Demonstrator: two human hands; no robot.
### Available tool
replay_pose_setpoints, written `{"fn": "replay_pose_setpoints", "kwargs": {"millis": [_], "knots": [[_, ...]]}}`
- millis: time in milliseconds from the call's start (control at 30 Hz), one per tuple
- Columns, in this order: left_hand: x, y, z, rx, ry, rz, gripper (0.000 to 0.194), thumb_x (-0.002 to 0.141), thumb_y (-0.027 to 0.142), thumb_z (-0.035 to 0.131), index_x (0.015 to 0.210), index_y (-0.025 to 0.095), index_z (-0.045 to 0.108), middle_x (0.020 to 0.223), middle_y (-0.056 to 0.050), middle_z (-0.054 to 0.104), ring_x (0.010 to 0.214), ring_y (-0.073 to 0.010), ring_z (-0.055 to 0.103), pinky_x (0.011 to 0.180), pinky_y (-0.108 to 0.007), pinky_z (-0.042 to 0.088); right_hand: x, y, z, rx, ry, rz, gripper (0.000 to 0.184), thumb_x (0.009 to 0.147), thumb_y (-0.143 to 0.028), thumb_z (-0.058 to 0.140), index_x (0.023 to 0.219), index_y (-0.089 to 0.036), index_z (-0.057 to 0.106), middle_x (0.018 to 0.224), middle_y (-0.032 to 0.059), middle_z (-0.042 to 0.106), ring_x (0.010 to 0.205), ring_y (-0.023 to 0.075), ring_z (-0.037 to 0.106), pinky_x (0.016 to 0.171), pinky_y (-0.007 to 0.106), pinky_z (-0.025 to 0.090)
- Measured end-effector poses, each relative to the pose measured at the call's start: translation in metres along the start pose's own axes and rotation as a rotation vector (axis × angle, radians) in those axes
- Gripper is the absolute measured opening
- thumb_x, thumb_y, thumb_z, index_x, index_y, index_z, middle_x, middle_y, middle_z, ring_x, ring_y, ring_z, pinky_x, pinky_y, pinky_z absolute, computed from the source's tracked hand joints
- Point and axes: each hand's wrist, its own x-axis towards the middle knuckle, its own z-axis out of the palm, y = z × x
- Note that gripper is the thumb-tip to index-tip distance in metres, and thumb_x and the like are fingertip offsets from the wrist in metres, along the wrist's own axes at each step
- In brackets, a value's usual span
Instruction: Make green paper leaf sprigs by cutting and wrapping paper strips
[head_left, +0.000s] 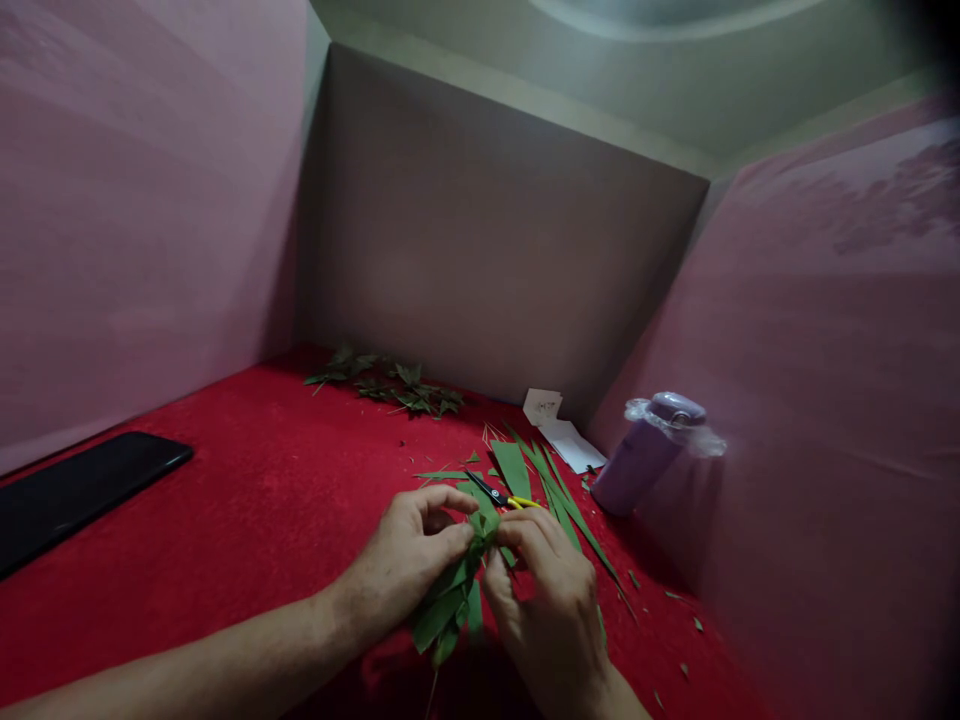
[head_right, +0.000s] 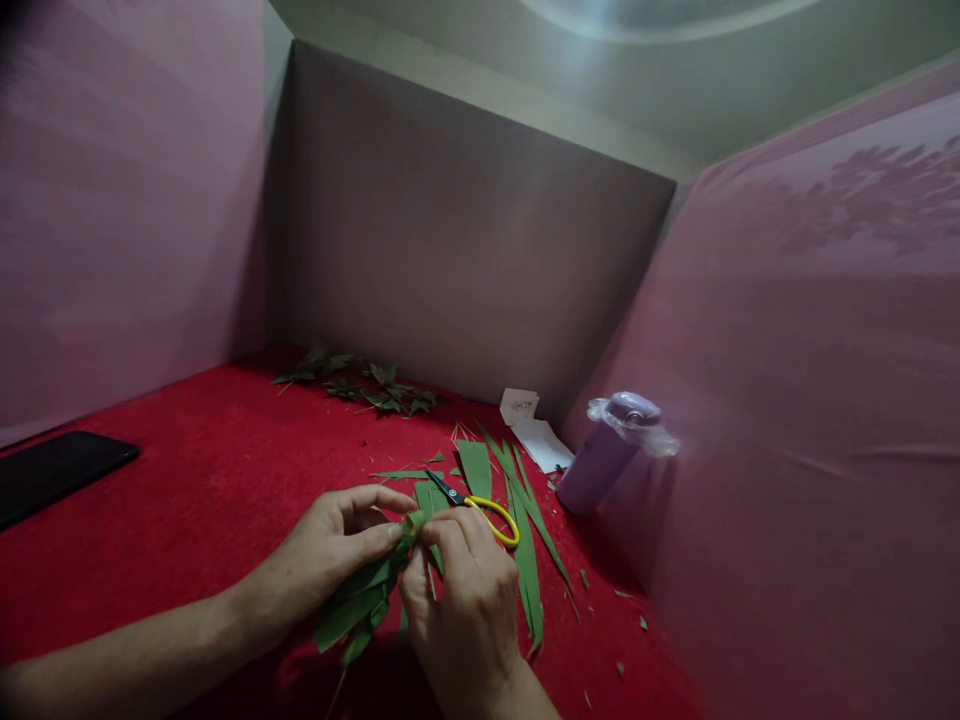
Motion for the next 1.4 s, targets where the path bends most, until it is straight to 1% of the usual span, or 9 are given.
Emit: {"fn": "replay_pose_setpoints", "kwargs": {"millis": [100, 267, 433, 633, 700, 933, 1100, 1233, 1400], "knots": [[-0.0009, -0.0001, -0.0006, -0.013, -0.060, 0.011, 0.035, 0.069, 0.030, 0.063, 0.099, 0.013, 0.059, 0.056, 0.004, 0.053, 0.050, -0.0095, 0.046, 0.050, -0.023, 0.034, 0.0020, -0.0009, -0.0021, 0.040, -0.052, 0.023, 0.013, 0.077, -0.006, 0.048, 0.078, -0.018, 0.052, 0.081, 0.0054, 0.057, 0.077, 0.0190, 0.055, 0.066, 0.033, 0.045], [-0.0029, -0.0004, -0.0004, -0.061, -0.145, 0.015, 0.020, 0.071, 0.027, 0.062, 0.087, 0.016, 0.059, 0.061, 0.003, 0.057, 0.050, -0.0090, 0.049, 0.051, -0.022, 0.038, 0.0052, -0.0049, -0.0063, 0.143, -0.087, 0.037, 0.013, 0.078, -0.006, 0.046, 0.079, -0.019, 0.051, 0.082, 0.0045, 0.056, 0.077, 0.0177, 0.054, 0.067, 0.031, 0.044], [-0.0049, 0.0032, -0.0012, -0.026, -0.170, 0.026, 0.015, 0.073, 0.025, 0.060, 0.085, 0.017, 0.057, 0.065, 0.002, 0.059, 0.051, -0.0090, 0.050, 0.050, -0.021, 0.037, 0.0040, -0.0031, -0.0077, 0.205, -0.104, 0.093, 0.012, 0.080, -0.009, 0.045, 0.078, -0.019, 0.051, 0.083, 0.0039, 0.054, 0.074, 0.0163, 0.052, 0.065, 0.030, 0.043], [-0.0055, 0.0080, -0.0032, 0.132, -0.152, 0.194, 0.005, 0.072, 0.019, 0.059, 0.075, 0.017, 0.056, 0.073, 0.000, 0.058, 0.072, -0.0140, 0.054, 0.067, -0.025, 0.040, 0.0030, -0.0006, -0.0073, 0.190, -0.104, 0.090, 0.011, 0.080, -0.008, 0.045, 0.079, -0.019, 0.048, 0.084, 0.0033, 0.053, 0.076, 0.0160, 0.051, 0.066, 0.030, 0.042], [-0.0051, 0.0086, -0.0033, 0.140, -0.156, 0.201, 0.006, 0.073, 0.021, 0.059, 0.073, 0.017, 0.055, 0.071, 0.001, 0.056, 0.071, -0.0134, 0.052, 0.067, -0.025, 0.039, 0.0029, -0.0010, -0.0072, 0.180, -0.101, 0.090, 0.011, 0.080, -0.008, 0.045, 0.078, -0.019, 0.047, 0.083, 0.0032, 0.052, 0.074, 0.0159, 0.051, 0.065, 0.030, 0.042], [-0.0030, 0.0083, 0.0000, 0.031, -0.114, 0.074, 0.022, 0.072, 0.036, 0.061, 0.065, 0.017, 0.051, 0.059, 0.005, 0.045, 0.055, -0.0095, 0.041, 0.053, -0.022, 0.031, 0.0026, -0.0021, -0.0082, 0.152, -0.103, 0.067, 0.010, 0.081, -0.010, 0.046, 0.078, -0.019, 0.049, 0.082, 0.0038, 0.053, 0.074, 0.0164, 0.052, 0.065, 0.031, 0.043], [-0.0020, 0.0090, 0.0016, -0.014, -0.057, -0.036, 0.027, 0.070, 0.039, 0.061, 0.061, 0.017, 0.048, 0.055, 0.007, 0.041, 0.052, -0.0086, 0.036, 0.051, -0.022, 0.029, 0.0033, -0.0035, -0.0076, 0.076, -0.102, 0.000, 0.013, 0.076, -0.006, 0.048, 0.080, -0.018, 0.050, 0.084, 0.0057, 0.055, 0.080, 0.0196, 0.054, 0.069, 0.035, 0.044], [0.0002, 0.0059, 0.0002, -0.012, -0.021, -0.021, 0.024, 0.068, 0.037, 0.062, 0.066, 0.016, 0.051, 0.057, 0.006, 0.046, 0.053, -0.0090, 0.040, 0.053, -0.023, 0.032, 0.0031, -0.0053, -0.0072, 0.039, -0.096, -0.041, 0.015, 0.073, -0.004, 0.049, 0.079, -0.018, 0.051, 0.083, 0.0064, 0.056, 0.080, 0.0206, 0.054, 0.068, 0.035, 0.045], [-0.0006, 0.0071, 0.0002, -0.073, -0.046, -0.027, 0.021, 0.068, 0.031, 0.063, 0.079, 0.015, 0.057, 0.065, 0.002, 0.055, 0.059, -0.0110, 0.049, 0.058, -0.024, 0.038, 0.0009, -0.0050, -0.0081, 0.048, -0.086, -0.046, 0.015, 0.074, -0.005, 0.048, 0.080, -0.018, 0.052, 0.084, 0.0062, 0.056, 0.081, 0.0204, 0.055, 0.069, 0.035, 0.045]]}}
